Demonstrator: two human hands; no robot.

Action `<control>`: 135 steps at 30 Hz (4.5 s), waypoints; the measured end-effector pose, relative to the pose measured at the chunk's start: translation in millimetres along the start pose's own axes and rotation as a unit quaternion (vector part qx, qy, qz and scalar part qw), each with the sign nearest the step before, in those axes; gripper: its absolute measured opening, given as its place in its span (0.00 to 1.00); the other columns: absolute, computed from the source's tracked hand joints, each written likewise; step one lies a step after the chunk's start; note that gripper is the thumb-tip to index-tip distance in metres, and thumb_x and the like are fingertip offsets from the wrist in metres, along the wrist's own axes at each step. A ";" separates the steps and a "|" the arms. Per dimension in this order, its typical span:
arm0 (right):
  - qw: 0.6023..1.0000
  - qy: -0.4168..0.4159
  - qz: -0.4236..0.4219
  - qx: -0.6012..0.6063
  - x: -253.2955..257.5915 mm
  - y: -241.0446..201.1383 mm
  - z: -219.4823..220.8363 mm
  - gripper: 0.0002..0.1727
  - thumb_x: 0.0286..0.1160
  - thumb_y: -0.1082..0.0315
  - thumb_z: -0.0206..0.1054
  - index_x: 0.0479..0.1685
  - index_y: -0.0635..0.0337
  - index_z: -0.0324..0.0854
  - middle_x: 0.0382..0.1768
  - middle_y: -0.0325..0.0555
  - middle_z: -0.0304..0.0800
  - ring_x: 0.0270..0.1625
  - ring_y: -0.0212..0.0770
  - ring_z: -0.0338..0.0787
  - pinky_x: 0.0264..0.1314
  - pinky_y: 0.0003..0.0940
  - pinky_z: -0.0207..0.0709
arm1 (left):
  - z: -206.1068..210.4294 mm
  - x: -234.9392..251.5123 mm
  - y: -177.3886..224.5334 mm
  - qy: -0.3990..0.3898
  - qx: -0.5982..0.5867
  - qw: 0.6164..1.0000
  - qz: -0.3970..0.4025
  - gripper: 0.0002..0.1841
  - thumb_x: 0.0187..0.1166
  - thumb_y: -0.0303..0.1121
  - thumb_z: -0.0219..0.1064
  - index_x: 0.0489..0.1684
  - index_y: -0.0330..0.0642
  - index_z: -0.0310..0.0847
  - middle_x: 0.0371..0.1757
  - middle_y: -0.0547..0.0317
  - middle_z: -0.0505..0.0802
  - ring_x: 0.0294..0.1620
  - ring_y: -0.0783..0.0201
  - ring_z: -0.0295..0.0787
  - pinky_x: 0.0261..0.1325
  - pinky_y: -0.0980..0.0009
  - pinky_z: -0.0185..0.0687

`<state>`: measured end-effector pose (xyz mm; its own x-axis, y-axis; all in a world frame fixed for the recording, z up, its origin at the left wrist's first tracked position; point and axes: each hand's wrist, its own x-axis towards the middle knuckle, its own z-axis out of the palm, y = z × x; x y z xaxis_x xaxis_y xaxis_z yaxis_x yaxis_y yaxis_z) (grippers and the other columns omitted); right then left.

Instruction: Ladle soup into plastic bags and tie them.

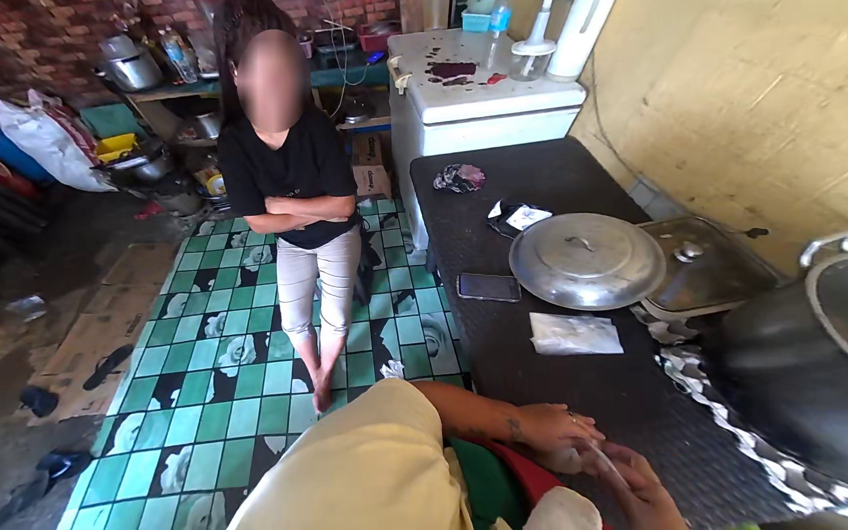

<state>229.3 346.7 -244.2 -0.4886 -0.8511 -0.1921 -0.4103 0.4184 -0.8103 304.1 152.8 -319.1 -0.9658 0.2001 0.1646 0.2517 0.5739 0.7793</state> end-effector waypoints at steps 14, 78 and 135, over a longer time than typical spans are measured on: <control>0.991 0.067 0.094 -0.073 -21.2 -8.9 12.0 0.18 0.81 0.63 0.65 0.43 0.75 0.89 0.67 0.76 0.80 0.71 0.68 0.80 0.73 0.61 0.74 | 0.3 3.9 17.0 -0.011 0.001 1.000 -0.015 0.19 0.92 0.30 0.53 0.72 0.30 0.81 0.77 0.39 0.84 0.86 0.42 0.71 0.90 0.42 0.51; 0.937 0.230 0.188 0.184 51.8 1.4 36.3 0.12 0.80 0.70 0.69 0.53 0.70 0.87 0.45 0.55 0.92 0.43 0.41 0.92 0.52 0.40 0.88 | -43.6 7.9 34.1 -0.053 0.105 0.989 -0.085 0.14 0.85 0.27 0.58 0.56 0.34 0.90 0.58 0.40 0.93 0.65 0.46 0.88 0.73 0.49 0.78; 0.968 0.231 0.099 0.030 41.2 5.3 51.2 0.09 0.74 0.72 0.75 0.46 0.70 0.91 0.64 0.70 0.82 0.72 0.65 0.78 0.79 0.57 0.70 | -34.0 11.9 36.1 0.069 -0.269 0.875 -0.397 0.12 0.84 0.33 0.68 0.51 0.30 0.88 0.41 0.50 0.92 0.36 0.65 0.86 0.46 0.67 0.82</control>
<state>246.4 297.6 -284.8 -0.8504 -0.5183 -0.0902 -0.2349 0.5276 -0.8163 299.6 148.9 -268.5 -0.8313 -0.2098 -0.5147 -0.5307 0.0244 0.8472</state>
